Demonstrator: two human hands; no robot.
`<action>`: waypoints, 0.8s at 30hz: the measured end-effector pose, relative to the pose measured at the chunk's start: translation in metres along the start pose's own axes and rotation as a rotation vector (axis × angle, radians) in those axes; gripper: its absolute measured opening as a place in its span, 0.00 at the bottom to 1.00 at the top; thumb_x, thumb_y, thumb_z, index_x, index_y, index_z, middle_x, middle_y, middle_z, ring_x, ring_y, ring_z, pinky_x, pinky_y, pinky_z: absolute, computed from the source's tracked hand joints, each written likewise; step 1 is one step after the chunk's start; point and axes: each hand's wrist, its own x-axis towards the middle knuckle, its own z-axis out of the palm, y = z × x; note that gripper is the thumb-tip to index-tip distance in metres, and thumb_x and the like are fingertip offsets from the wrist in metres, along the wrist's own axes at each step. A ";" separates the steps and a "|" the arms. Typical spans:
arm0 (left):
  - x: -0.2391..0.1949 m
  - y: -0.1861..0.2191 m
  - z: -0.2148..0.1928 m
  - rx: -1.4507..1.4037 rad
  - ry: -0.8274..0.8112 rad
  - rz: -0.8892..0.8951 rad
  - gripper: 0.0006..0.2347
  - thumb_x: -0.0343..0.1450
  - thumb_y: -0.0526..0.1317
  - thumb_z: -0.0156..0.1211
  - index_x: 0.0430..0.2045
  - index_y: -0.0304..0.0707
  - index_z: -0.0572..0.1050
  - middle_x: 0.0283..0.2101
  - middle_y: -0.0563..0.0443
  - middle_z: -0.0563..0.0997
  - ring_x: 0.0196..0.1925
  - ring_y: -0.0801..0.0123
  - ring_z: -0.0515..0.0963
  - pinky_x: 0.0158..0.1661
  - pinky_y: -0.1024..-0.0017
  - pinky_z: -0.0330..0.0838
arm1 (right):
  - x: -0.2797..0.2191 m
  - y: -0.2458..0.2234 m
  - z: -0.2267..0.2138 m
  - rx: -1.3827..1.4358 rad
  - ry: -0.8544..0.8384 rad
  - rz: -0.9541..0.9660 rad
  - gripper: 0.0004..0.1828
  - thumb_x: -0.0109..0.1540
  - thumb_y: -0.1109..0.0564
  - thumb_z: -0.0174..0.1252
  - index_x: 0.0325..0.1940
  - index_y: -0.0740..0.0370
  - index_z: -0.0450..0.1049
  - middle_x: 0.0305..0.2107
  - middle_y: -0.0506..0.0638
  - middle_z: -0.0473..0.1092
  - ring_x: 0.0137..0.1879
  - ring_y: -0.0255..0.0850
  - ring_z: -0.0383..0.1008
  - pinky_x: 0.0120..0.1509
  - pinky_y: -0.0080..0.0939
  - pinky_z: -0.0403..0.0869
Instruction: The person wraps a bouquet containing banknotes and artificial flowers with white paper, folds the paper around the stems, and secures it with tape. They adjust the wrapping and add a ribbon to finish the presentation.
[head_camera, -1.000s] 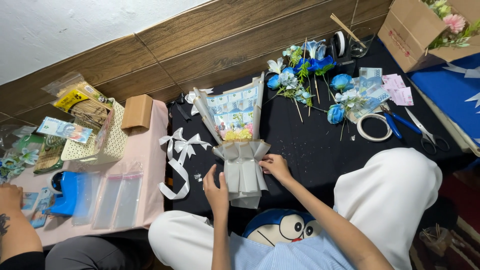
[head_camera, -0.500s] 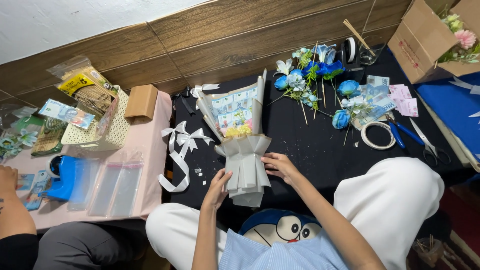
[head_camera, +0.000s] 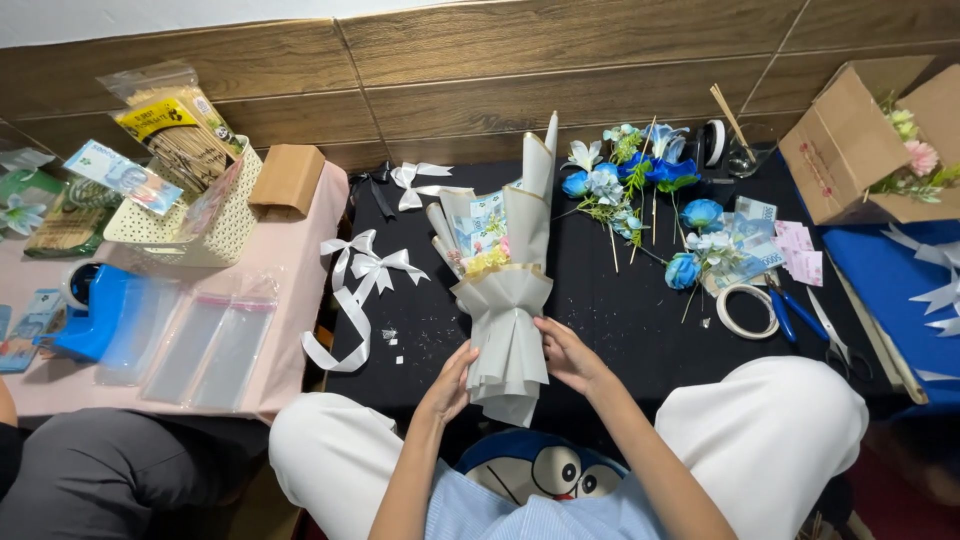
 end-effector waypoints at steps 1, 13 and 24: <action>-0.003 0.003 0.005 -0.007 -0.001 0.007 0.28 0.71 0.46 0.63 0.67 0.46 0.65 0.60 0.37 0.72 0.60 0.51 0.75 0.54 0.55 0.74 | -0.003 -0.003 0.002 -0.010 -0.003 0.000 0.42 0.63 0.40 0.62 0.76 0.57 0.55 0.66 0.61 0.60 0.70 0.55 0.62 0.68 0.62 0.65; -0.006 -0.004 0.011 -0.042 -0.122 0.047 0.32 0.71 0.47 0.62 0.70 0.41 0.58 0.64 0.32 0.70 0.62 0.46 0.74 0.54 0.52 0.74 | -0.093 -0.063 0.107 -0.147 -0.029 -0.056 0.61 0.59 0.30 0.55 0.80 0.51 0.25 0.74 0.72 0.29 0.79 0.69 0.28 0.75 0.77 0.39; -0.011 0.002 0.022 -0.061 -0.150 0.008 0.30 0.72 0.46 0.60 0.69 0.38 0.59 0.59 0.36 0.74 0.59 0.53 0.76 0.53 0.59 0.76 | -0.081 -0.052 0.097 -0.211 -0.069 -0.151 0.64 0.55 0.26 0.55 0.80 0.49 0.24 0.71 0.78 0.31 0.77 0.76 0.28 0.72 0.83 0.37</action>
